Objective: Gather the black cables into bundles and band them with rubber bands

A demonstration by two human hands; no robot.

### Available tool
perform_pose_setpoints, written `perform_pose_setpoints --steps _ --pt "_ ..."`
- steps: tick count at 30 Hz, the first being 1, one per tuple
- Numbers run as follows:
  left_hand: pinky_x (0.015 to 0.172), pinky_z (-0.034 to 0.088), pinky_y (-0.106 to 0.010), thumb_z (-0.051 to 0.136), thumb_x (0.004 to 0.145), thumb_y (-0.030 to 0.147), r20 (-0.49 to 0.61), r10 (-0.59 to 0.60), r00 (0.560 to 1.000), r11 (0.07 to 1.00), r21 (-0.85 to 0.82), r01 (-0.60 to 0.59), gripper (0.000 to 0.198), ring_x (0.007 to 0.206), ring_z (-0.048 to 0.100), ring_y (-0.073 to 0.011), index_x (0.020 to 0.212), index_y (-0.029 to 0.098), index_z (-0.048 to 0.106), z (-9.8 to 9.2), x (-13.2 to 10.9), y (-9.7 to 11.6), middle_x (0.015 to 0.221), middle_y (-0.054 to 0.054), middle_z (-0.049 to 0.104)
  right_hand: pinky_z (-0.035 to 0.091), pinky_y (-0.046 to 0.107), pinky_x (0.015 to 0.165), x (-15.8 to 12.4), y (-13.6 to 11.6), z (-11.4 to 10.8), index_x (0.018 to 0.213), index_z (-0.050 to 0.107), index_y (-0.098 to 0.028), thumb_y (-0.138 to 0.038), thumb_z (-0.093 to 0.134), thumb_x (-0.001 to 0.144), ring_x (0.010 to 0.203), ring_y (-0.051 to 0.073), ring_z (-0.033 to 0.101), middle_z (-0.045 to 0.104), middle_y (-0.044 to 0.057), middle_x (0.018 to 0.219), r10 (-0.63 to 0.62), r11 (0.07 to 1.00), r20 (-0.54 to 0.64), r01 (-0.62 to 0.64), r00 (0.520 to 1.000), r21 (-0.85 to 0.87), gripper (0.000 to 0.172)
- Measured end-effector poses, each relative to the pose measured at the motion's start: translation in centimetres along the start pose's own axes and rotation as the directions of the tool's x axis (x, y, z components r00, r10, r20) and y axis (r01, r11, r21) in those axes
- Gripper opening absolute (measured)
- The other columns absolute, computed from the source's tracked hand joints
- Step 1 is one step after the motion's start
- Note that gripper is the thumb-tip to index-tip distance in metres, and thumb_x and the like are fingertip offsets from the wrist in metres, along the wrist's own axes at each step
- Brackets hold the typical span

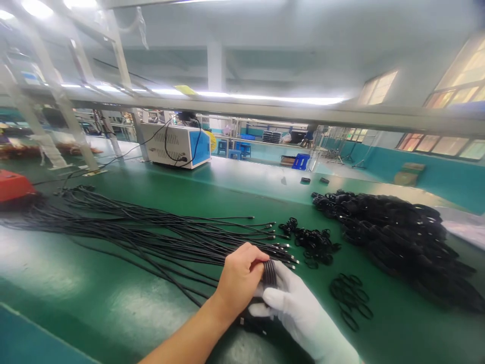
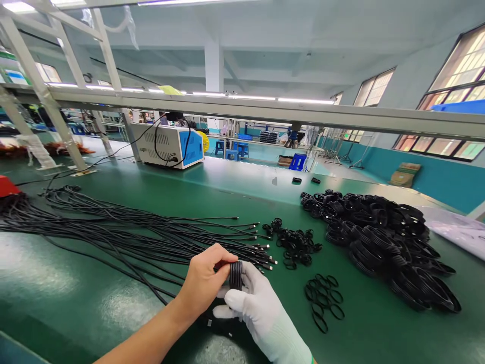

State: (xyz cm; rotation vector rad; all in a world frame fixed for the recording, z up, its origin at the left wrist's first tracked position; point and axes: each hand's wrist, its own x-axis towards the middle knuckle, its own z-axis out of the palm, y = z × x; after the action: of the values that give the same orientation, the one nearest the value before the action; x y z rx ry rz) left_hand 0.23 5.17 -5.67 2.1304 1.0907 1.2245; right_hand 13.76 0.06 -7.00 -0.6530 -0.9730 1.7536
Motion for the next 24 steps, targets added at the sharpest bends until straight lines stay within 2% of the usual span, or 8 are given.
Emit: perform_pose_setpoints --steps 4,7,10,12,14,17,21,24 --pt "0.069 0.044 -0.025 0.054 0.072 0.008 0.182 -0.131 0.975 0.989 -0.038 0.140 0.019 0.075 0.057 -0.0145 0.081 0.020 0.066 -1.8 1.3 0.8 0.081 0.000 0.063 0.051 0.029 0.072 0.1 0.1 -1.0 0.115 0.055 -0.014 -0.019 0.057 0.082 0.089 0.018 0.059 0.056 0.009 0.105 -0.002 0.981 0.076 -0.013 0.997 0.192 0.034" --pt "0.080 0.044 -0.027 0.057 0.076 0.018 0.385 -0.198 0.901 0.920 -0.246 0.307 0.027 0.088 0.058 -0.0163 0.101 0.022 0.066 -3.8 2.0 0.5 0.102 -0.001 0.064 0.051 0.026 0.065 0.0 0.1 -1.4 0.118 0.055 -0.010 -0.026 0.048 0.085 0.084 0.016 0.059 0.059 0.012 0.107 0.035 0.918 0.193 -0.108 0.981 0.382 0.037" --pt "0.085 0.044 -0.029 0.061 0.074 0.017 0.612 -0.092 0.785 0.789 -0.437 0.433 0.043 0.095 0.057 -0.0175 0.116 0.024 0.061 -4.6 2.0 -0.4 0.117 -0.003 0.060 0.053 0.026 0.062 -0.1 0.2 -1.2 0.114 0.056 -0.004 -0.034 0.046 0.082 0.080 0.016 0.060 0.060 0.014 0.108 0.088 0.860 0.350 -0.249 0.933 0.445 0.046" --pt "0.084 0.044 -0.029 0.064 0.071 0.016 0.661 -0.016 0.750 0.715 -0.517 0.471 0.042 0.096 0.057 -0.0189 0.112 0.021 0.063 -4.4 1.9 -1.0 0.110 -0.004 0.063 0.055 0.029 0.065 0.0 0.3 -1.0 0.109 0.059 0.000 -0.038 0.045 0.082 0.080 0.018 0.061 0.061 0.016 0.106 0.140 0.853 0.383 -0.308 0.913 0.421 0.049" --pt "0.083 0.044 -0.029 0.066 0.070 0.016 0.628 -0.029 0.777 0.691 -0.550 0.470 0.036 0.096 0.057 -0.0199 0.106 0.018 0.065 -4.1 1.6 -1.4 0.102 -0.005 0.066 0.056 0.033 0.068 0.2 0.4 -1.0 0.108 0.059 -0.001 -0.043 0.043 0.086 0.081 0.020 0.063 0.062 0.016 0.103 0.179 0.880 0.292 -0.285 0.940 0.380 0.050" --pt "0.084 0.044 -0.030 0.066 0.070 0.015 0.573 -0.106 0.812 0.734 -0.506 0.453 0.032 0.096 0.058 -0.0202 0.102 0.017 0.066 -3.7 1.4 -1.7 0.100 -0.005 0.067 0.057 0.036 0.058 0.6 0.6 -1.1 0.109 0.058 -0.009 -0.049 0.040 0.090 0.076 0.022 0.064 0.063 0.012 0.095 0.191 0.934 0.027 -0.190 0.981 0.303 0.048" --pt "0.085 0.044 -0.028 0.067 0.066 0.012 0.528 -0.159 0.834 0.836 -0.378 0.398 0.034 0.096 0.057 -0.0193 0.100 0.019 0.068 -3.2 1.3 -1.7 0.100 -0.002 0.067 0.053 0.030 0.040 1.3 0.9 -1.0 0.100 0.058 -0.011 -0.054 0.043 0.088 0.058 0.017 0.061 0.062 0.009 0.085 0.235 0.956 -0.140 -0.203 0.962 0.212 0.048" --pt "0.081 0.045 -0.028 0.066 0.068 0.015 0.521 -0.191 0.832 0.843 -0.346 0.411 0.031 0.091 0.058 -0.0185 0.098 0.019 0.068 -2.7 1.2 -1.8 0.097 -0.002 0.068 0.048 0.025 0.032 1.6 1.1 -0.9 0.097 0.057 -0.012 -0.055 0.045 0.086 0.046 0.013 0.057 0.061 0.008 0.084 0.225 0.968 -0.219 -0.192 0.949 0.164 0.046"
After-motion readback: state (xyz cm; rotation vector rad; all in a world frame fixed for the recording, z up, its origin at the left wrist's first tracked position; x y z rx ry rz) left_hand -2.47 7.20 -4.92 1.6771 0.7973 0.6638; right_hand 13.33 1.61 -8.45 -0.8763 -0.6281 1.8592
